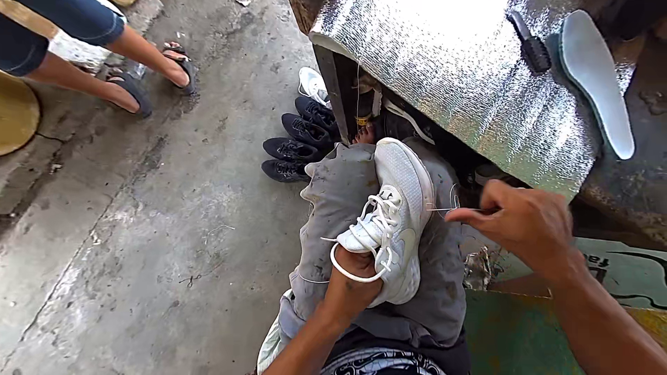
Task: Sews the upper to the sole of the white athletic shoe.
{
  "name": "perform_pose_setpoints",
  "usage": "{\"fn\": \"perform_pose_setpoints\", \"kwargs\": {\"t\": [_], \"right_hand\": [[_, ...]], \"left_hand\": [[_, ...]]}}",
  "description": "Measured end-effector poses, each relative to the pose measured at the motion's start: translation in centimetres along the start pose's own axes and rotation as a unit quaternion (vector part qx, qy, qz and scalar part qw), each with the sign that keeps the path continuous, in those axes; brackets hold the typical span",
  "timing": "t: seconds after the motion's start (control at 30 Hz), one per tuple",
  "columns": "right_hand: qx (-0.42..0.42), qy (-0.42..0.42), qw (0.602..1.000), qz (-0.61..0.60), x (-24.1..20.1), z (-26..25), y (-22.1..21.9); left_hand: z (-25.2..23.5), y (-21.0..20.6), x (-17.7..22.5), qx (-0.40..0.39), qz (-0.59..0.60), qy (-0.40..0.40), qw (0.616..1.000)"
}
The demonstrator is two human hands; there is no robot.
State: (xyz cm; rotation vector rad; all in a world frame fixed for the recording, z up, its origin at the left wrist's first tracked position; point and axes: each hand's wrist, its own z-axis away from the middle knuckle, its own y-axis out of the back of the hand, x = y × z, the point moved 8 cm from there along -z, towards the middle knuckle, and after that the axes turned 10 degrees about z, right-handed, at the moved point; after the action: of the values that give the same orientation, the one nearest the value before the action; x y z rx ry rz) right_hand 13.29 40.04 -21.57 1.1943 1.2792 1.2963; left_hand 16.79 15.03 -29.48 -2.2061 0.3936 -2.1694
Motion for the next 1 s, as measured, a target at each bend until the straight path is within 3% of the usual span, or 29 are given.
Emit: {"fn": "perform_pose_setpoints", "kwargs": {"t": [0.1, 0.27, 0.4, 0.47, 0.57, 0.63, 0.73, 0.77, 0.83, 0.97, 1.0], "right_hand": [[-0.027, -0.087, 0.995, -0.034, 2.8, 2.6, -1.4], [0.001, -0.02, 0.989, -0.144, -1.2, 5.8, -3.9], [0.104, -0.03, 0.953, -0.283, -2.5, 5.9, -2.4], [0.146, -0.048, 0.95, -0.271, -3.8, 5.0, -2.1], [0.132, -0.072, 0.954, -0.261, -5.3, 3.8, -2.4], [0.097, -0.064, 0.894, -0.432, -4.9, 4.0, -1.3], [0.025, -0.022, 0.685, -0.728, -3.0, 5.2, 0.6], [0.012, -0.024, 0.658, -0.753, -2.2, 5.5, 0.4], [0.017, -0.063, 0.7, -0.711, 0.3, 6.3, -1.0], [0.059, -0.15, 0.885, -0.438, 1.4, 6.8, -3.1], [0.066, -0.176, 0.911, -0.366, 0.5, 6.5, -3.5]], "left_hand": [[0.2, -0.2, 0.1, 0.0, -0.024, -0.001, 1.0], [0.1, -0.8, 0.3, -0.013, -0.069, -0.005, 0.998], [0.0, -0.7, 0.3, -0.019, -0.065, -0.009, 0.998], [-0.1, -0.7, 0.3, -0.018, -0.067, -0.011, 0.998], [-0.1, -0.7, 0.2, -0.018, -0.065, -0.01, 0.998], [-0.2, -0.5, 0.2, -0.017, -0.067, -0.008, 0.998], [-0.2, -0.2, 0.2, -0.012, -0.074, -0.001, 0.997], [-0.2, -0.1, 0.2, -0.015, -0.075, -0.001, 0.997], [-0.3, -0.1, 0.2, -0.022, -0.065, -0.003, 0.998], [-0.2, 0.1, 0.1, -0.029, -0.061, -0.01, 0.998], [-0.1, 0.1, 0.0, -0.03, -0.058, -0.008, 0.998]]}}
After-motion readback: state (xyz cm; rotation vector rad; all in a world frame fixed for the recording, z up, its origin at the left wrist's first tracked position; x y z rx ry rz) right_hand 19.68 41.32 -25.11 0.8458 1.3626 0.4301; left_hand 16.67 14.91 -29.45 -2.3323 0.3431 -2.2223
